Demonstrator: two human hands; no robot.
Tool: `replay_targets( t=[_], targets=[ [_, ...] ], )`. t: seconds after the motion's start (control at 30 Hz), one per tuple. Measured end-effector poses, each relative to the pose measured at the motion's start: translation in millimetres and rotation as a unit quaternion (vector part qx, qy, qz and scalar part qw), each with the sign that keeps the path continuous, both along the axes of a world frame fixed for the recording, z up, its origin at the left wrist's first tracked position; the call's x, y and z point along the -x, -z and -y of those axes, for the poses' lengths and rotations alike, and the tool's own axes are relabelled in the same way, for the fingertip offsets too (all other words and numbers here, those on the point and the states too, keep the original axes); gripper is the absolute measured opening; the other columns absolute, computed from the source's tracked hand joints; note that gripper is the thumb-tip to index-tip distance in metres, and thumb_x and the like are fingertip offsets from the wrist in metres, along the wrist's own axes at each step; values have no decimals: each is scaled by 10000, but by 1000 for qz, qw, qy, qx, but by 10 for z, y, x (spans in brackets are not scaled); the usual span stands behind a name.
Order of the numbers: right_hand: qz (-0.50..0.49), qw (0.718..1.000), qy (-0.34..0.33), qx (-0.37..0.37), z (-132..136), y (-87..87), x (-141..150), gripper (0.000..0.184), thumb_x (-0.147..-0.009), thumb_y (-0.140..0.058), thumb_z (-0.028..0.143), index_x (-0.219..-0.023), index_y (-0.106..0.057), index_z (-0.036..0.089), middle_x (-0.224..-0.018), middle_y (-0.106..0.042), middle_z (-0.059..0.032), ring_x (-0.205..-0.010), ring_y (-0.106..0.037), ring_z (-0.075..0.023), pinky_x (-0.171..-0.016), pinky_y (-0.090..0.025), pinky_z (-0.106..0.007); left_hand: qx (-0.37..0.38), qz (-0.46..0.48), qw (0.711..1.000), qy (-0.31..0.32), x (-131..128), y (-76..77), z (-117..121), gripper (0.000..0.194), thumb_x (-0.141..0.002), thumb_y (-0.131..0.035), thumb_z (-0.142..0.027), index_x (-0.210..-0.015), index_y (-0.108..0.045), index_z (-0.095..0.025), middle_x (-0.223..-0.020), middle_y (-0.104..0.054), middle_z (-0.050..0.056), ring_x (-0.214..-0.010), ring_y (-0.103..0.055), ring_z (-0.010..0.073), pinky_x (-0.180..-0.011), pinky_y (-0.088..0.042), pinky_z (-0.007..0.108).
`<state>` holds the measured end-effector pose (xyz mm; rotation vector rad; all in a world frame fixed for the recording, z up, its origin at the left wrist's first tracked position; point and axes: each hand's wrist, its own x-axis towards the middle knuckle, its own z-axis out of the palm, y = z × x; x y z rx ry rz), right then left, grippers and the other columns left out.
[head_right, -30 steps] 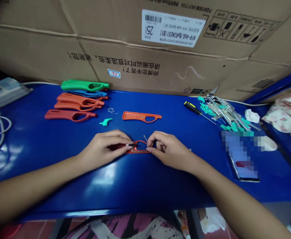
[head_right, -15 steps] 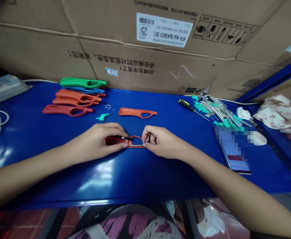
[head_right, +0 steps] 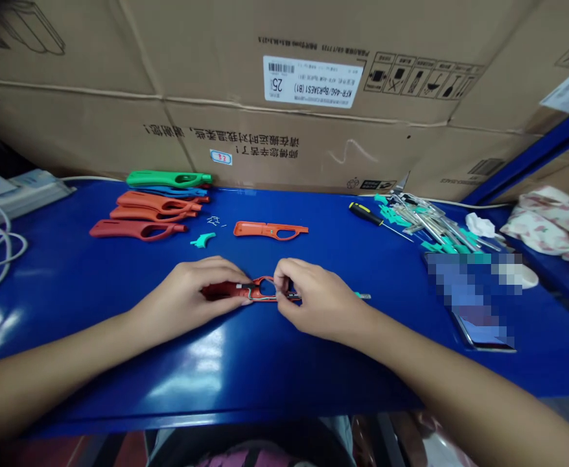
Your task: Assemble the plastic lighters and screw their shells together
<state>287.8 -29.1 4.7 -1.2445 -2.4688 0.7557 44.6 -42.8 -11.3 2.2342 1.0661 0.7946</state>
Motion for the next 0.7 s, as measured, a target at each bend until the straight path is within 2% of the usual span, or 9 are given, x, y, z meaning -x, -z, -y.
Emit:
replay_targets(
  t=[0.3, 0.57, 0.7],
  targets=[
    [5, 1000, -23, -9, 48, -9, -21, 145, -864, -571, 147, -787, -473, 219, -810, -540, 36, -723, -481, -118, -640, -330, -255, -56, -14, 997, 52, 29, 30, -12, 174, -955, -646, -235, -1086, -738, -165, -1010, -725, 56, -924, -639, 166, -828, -532, 294],
    [68, 995, -57, -44, 69, -33, -60, 83, -902, -569, 170, -880, -517, 231, -913, -573, 21, -822, -536, -138, -659, -349, -267, -68, -21, 996, 57, 33, 48, -13, 202, -950, -642, -201, -1134, -715, -160, -1030, -716, 61, -951, -624, 175, -844, -536, 313],
    [101, 989, -76, -81, 76, -5, -64, 81, -955, -544, 240, -875, -539, 227, -918, -573, 8, -800, -551, -143, -615, -338, -271, -64, -26, 996, 59, 42, 60, -22, 189, -953, -641, -199, -1126, -705, -156, -1039, -712, 58, -964, -620, 172, -857, -530, 312]
  ],
)
